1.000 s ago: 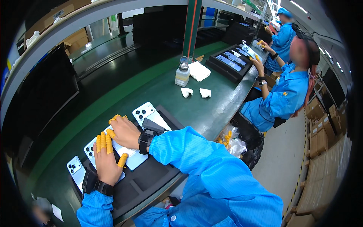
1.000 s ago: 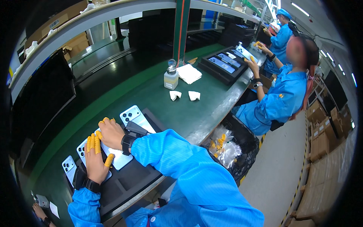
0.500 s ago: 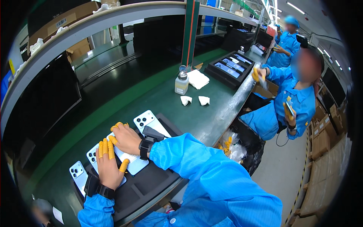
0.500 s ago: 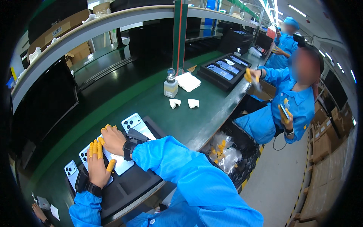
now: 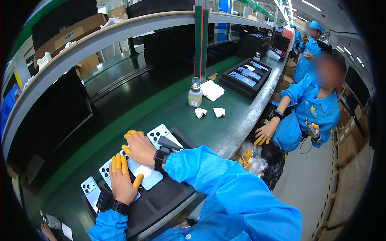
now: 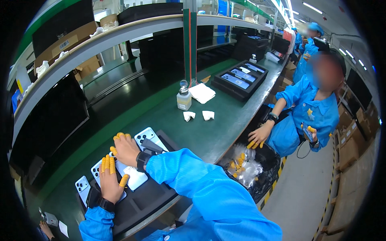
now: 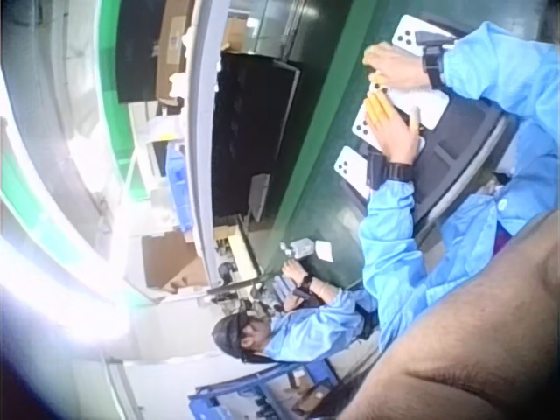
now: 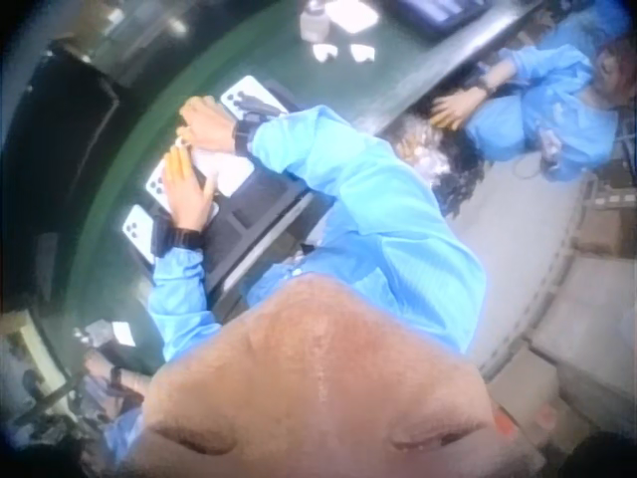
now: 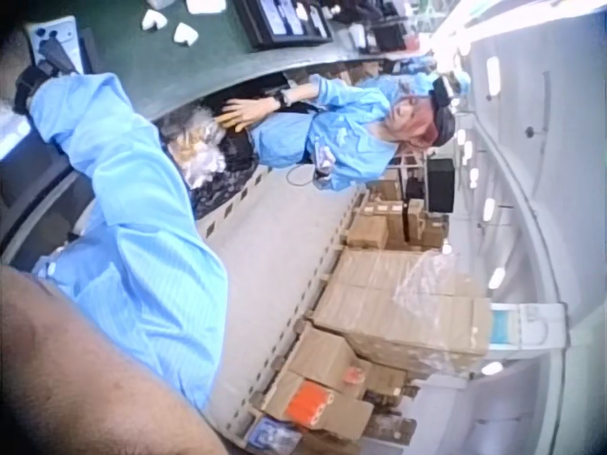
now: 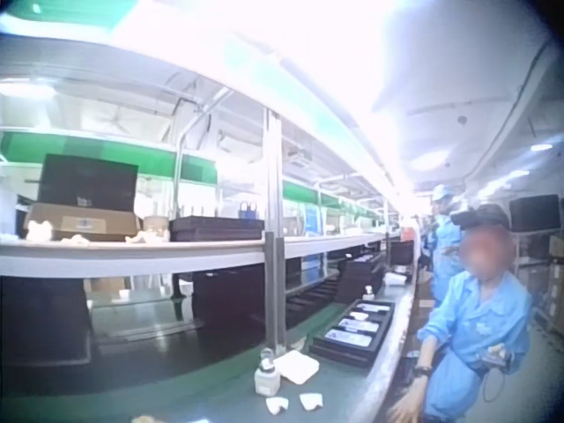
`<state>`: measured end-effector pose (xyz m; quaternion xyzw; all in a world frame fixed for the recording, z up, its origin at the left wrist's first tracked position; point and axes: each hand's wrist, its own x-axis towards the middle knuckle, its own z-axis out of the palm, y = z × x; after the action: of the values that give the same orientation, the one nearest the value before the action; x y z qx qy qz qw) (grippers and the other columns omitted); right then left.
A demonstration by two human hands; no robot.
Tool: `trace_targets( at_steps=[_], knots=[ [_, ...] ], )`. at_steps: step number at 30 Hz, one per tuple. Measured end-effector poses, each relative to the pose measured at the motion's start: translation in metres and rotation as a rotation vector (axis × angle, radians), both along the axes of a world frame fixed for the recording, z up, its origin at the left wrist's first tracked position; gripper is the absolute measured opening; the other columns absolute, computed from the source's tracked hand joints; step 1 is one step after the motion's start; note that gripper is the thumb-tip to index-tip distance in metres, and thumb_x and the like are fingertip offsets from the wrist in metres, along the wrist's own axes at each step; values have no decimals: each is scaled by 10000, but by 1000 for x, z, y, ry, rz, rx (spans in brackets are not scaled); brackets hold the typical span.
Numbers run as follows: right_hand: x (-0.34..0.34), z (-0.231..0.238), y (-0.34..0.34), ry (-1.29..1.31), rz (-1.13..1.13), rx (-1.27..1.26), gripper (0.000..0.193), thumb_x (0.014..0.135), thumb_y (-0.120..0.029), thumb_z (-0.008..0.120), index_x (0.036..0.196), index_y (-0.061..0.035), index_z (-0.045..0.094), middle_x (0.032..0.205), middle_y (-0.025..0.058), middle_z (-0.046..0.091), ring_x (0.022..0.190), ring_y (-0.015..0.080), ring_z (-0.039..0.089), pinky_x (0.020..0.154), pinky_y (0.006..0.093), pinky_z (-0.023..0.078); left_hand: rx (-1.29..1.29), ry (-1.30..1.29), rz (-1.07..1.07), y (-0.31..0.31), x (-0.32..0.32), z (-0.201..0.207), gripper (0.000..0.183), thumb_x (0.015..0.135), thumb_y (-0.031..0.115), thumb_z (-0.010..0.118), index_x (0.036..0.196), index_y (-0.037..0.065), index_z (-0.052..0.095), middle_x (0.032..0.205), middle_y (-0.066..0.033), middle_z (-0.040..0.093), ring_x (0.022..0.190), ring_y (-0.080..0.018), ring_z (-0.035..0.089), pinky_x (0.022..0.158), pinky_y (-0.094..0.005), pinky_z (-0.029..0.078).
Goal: Inspecting and wiping the camera lenses and back surfaces of smartphones on a factory assembly line.
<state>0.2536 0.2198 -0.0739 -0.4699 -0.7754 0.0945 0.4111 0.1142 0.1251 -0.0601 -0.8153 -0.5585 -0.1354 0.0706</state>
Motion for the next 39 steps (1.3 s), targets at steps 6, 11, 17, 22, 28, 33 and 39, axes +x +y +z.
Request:
trace_targets(
  at_steps=[6,11,17,22,28,33,39],
  knots=[
    [84,74,47,239,-20,12,264,771,-151,683,956,24,616,997,231,588,1007,360,549,863,431,460,18,27,-1,0,-5,-4,790,841,441,606,1360,-102,363,1410,-265,366,1352,-374,302,1160,-484,110],
    [233,123,47,448,-411,135,217,654,46,579,857,12,647,854,185,647,778,306,648,710,359,520,28,7,6,-1,-3,-3,765,850,432,601,1361,-90,375,1414,-257,367,1355,-369,300,1161,-477,109],
    [412,131,54,473,-762,-146,842,767,-89,590,1480,-140,146,920,195,630,681,305,645,523,387,520,-52,17,23,0,-4,-1,780,844,413,608,1386,-78,337,1450,-245,323,1367,-384,266,1161,-469,118],
    [433,145,40,385,-844,-328,953,797,-107,598,1516,-205,-20,918,169,621,575,214,585,418,290,423,-31,15,17,-2,-3,-1,776,847,416,601,1384,-81,339,1451,-246,321,1367,-382,267,1161,-473,115],
    [427,159,50,132,-950,-355,940,786,-139,633,1517,-143,41,836,140,663,648,225,650,500,328,498,10,35,15,-1,-4,-2,780,847,451,604,1366,-84,373,1414,-247,370,1358,-357,294,1166,-473,93],
    [428,151,71,-48,-984,-300,896,793,-180,650,1514,-139,119,927,190,682,727,276,682,616,334,539,0,23,13,-1,-2,-1,781,841,445,612,1365,-84,375,1413,-245,372,1355,-358,298,1166,-472,96],
    [427,127,79,-323,-1023,-65,841,796,-159,646,1499,-257,196,947,181,691,843,292,687,745,430,539,12,25,21,-3,-2,-2,785,832,439,621,1363,-84,377,1407,-247,377,1352,-361,303,1165,-473,103]
  ],
)
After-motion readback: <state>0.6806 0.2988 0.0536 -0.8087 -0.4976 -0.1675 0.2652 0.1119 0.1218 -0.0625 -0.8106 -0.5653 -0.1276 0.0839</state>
